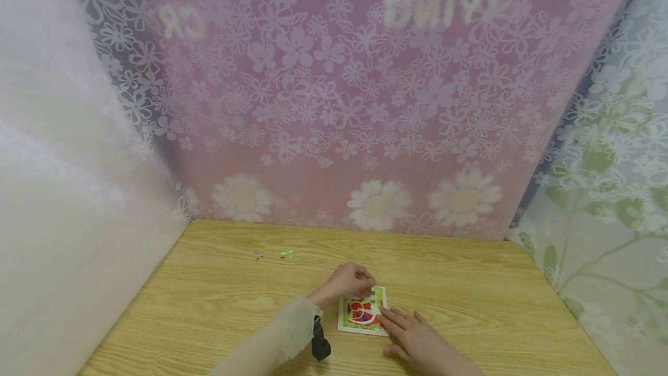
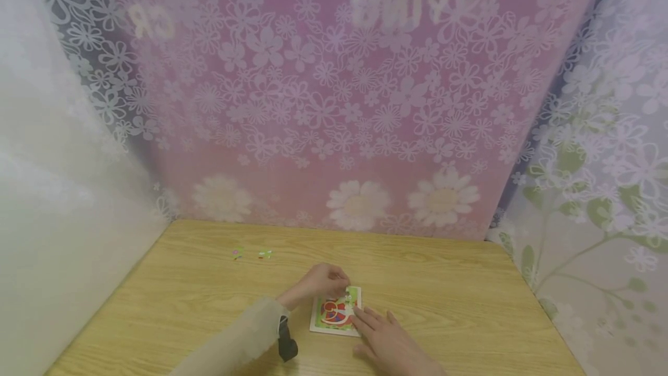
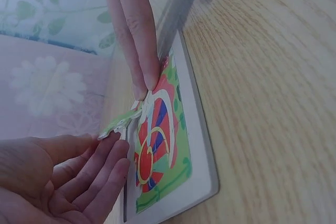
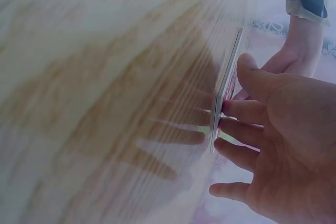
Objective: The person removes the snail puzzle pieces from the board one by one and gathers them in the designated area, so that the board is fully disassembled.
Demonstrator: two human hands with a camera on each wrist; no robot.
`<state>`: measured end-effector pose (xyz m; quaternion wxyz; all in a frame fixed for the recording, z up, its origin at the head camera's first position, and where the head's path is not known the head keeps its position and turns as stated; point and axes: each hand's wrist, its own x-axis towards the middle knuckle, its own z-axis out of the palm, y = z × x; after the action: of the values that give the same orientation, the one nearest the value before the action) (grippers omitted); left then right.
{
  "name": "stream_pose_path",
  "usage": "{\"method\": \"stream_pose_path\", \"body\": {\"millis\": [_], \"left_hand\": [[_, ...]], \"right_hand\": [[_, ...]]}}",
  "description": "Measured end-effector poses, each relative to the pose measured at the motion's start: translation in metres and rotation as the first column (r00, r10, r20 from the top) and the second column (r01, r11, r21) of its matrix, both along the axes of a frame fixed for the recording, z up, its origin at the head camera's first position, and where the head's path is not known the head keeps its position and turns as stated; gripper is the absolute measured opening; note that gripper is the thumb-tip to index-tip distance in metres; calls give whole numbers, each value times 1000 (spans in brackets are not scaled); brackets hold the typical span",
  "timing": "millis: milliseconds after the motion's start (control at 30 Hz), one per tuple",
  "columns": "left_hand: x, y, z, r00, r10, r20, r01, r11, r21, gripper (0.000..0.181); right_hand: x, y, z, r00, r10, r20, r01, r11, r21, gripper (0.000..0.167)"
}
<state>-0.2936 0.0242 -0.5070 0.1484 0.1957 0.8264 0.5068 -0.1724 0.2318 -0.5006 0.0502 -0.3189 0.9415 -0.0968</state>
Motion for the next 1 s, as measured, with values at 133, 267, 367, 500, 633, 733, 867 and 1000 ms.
{"method": "stream_pose_path", "body": {"millis": [133, 267, 367, 500, 633, 733, 867, 1000], "left_hand": [[-1, 0, -2, 1000, 6, 30, -7, 1000, 28, 9], [-1, 0, -2, 999, 18, 29, -19, 1000, 25, 6], [-2, -1, -1, 999, 34, 20, -35, 999, 30, 7], [-5, -3, 1, 998, 53, 28, -55, 995, 87, 8], [-6, -8, 5, 998, 53, 35, -57, 991, 120, 8], [-6, -13, 8, 998, 48, 33, -51, 991, 124, 9], [-6, -20, 11, 999, 46, 30, -49, 989, 138, 10], [-9, -26, 12, 997, 60, 39, -65, 987, 150, 11]], "right_hand": [[0, 0, 0, 1000, 0, -13, 0, 1000, 18, 65], [1, -1, 0, 1000, 1, -24, 0, 999, 43, 66], [1, -2, -1, 999, 5, -46, -2, 999, 52, 65], [2, -2, 0, 998, 7, -69, -4, 999, 52, 65], [3, -2, 1, 996, 18, -85, -14, 999, 47, 65], [4, -2, 2, 996, 22, -90, -18, 999, 44, 64], [4, -3, 3, 996, 19, -87, -16, 999, 38, 64], [5, -3, 4, 996, 17, -89, -14, 999, 31, 63]]}}
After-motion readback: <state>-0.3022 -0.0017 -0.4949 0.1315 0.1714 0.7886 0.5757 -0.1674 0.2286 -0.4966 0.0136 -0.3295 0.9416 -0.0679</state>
